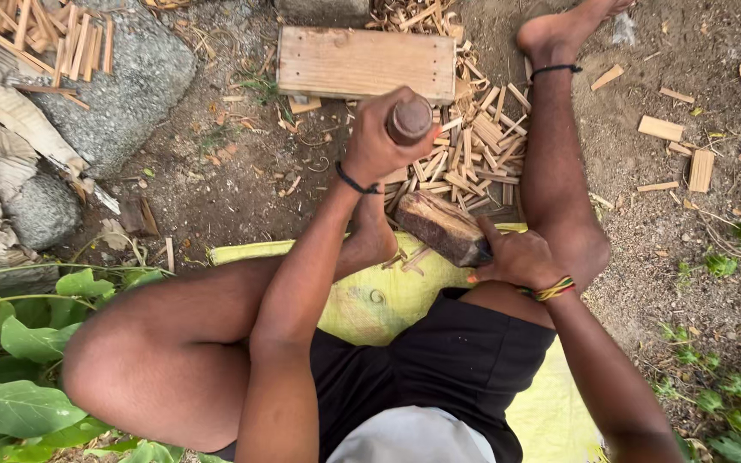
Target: The person sits on a yellow sack outdoors and splits small pieces of wood into thin slivers. They use a wooden mallet to strike a metal chisel placed on the wood, which rests on a larger wooden block. The resulting wood chips accumulate on the ground.
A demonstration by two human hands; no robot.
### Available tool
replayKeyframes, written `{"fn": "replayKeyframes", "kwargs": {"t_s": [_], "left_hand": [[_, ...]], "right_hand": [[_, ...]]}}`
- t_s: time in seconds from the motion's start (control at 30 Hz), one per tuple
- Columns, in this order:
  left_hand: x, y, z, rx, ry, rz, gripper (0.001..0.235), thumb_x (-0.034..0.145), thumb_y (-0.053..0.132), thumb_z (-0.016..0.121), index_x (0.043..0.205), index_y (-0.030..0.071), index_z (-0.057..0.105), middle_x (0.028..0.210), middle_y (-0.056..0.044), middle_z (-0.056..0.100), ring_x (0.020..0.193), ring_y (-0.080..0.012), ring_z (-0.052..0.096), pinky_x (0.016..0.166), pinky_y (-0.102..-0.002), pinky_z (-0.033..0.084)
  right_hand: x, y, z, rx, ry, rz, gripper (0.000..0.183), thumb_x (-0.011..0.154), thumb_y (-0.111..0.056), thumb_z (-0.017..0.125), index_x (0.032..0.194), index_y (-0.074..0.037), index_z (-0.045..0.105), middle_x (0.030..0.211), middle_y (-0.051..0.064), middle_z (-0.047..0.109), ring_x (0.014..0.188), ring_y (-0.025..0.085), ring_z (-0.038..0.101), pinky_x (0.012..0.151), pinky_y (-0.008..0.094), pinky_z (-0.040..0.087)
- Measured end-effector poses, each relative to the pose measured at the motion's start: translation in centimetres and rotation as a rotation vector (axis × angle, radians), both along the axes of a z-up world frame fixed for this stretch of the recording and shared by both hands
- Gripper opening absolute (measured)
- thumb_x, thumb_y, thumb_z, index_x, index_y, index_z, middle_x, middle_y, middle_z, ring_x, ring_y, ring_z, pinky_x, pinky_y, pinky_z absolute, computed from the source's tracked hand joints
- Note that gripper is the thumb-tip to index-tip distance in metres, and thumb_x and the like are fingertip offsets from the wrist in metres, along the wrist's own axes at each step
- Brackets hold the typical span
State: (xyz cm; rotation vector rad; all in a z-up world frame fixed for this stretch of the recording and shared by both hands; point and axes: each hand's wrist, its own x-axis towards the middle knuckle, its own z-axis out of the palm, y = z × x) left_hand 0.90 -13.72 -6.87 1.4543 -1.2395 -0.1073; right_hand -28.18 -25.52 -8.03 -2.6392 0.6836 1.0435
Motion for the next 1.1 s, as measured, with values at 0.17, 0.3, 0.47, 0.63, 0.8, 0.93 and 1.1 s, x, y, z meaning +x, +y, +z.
{"fn": "replayKeyframes", "kwargs": {"t_s": [0.17,0.3,0.47,0.63,0.8,0.93,1.1], "left_hand": [[-1.1,0.7,0.9,0.113,0.041,-0.242,0.039,0.081,0.031,0.091,0.103,0.009,0.067,0.095,-0.008,0.076,0.087,-0.0195,0.077,0.082,-0.036,0.064],[0.2,0.0,2.0,0.117,-0.018,-0.261,0.047,0.076,0.026,0.091,0.110,0.003,0.068,0.101,-0.012,0.075,0.092,-0.0217,0.073,0.084,-0.039,0.059],[2.6,-0.3,0.2,0.097,0.301,-0.114,0.034,0.088,0.025,0.086,0.110,0.006,0.069,0.102,-0.010,0.079,0.095,-0.0184,0.078,0.092,-0.038,0.066],[2.5,-1.6,1.1,-0.004,0.249,-0.136,0.045,0.084,0.023,0.090,0.120,0.004,0.068,0.108,-0.013,0.078,0.099,-0.0216,0.077,0.095,-0.040,0.063],[0.1,-1.8,2.7,0.145,0.143,-0.135,0.041,0.086,0.026,0.087,0.116,0.003,0.072,0.103,-0.012,0.081,0.094,-0.0204,0.079,0.088,-0.037,0.062],[0.3,-1.8,4.7,0.084,0.117,-0.118,0.054,0.082,0.028,0.087,0.125,0.003,0.068,0.108,-0.013,0.079,0.099,-0.0191,0.078,0.092,-0.035,0.061],[0.4,-1.2,4.3,0.117,0.182,-0.109,0.051,0.082,0.027,0.085,0.124,0.004,0.069,0.104,-0.011,0.080,0.095,-0.0185,0.078,0.090,-0.035,0.061]], "right_hand": [[-0.6,0.6,-0.9,-0.015,-0.253,0.054,0.107,0.069,-0.048,0.086,0.155,-0.016,0.030,0.088,0.018,0.074,0.086,0.038,0.073,0.077,0.049,0.057],[-2.5,0.6,-0.9,-0.078,-0.355,0.056,0.106,0.070,-0.041,0.085,0.158,-0.014,0.031,0.080,0.019,0.073,0.075,0.039,0.073,0.068,0.049,0.057],[-5.9,0.9,0.4,-0.126,-0.596,-0.150,0.102,0.067,-0.037,0.087,0.155,-0.013,0.042,0.079,0.019,0.073,0.069,0.037,0.072,0.066,0.046,0.058],[-8.4,-0.4,5.7,-0.114,-0.940,-0.418,0.102,0.074,-0.034,0.087,0.160,-0.002,0.042,0.103,0.021,0.074,0.086,0.028,0.075,0.076,0.040,0.062],[-9.8,-3.0,10.1,-0.480,-1.415,-0.178,0.080,0.090,-0.002,0.086,0.153,0.003,0.038,0.129,0.028,0.064,0.109,0.040,0.070,0.104,0.043,0.060],[-6.8,-4.6,11.9,-0.322,-1.721,-0.260,0.085,0.092,0.011,0.082,0.155,0.004,0.026,0.131,0.031,0.055,0.107,0.043,0.062,0.103,0.047,0.056],[-3.7,-3.7,12.7,0.507,-1.999,-0.598,0.049,0.096,-0.005,0.082,0.129,0.003,0.046,0.099,0.016,0.064,0.076,0.024,0.068,0.070,0.037,0.063]]}}
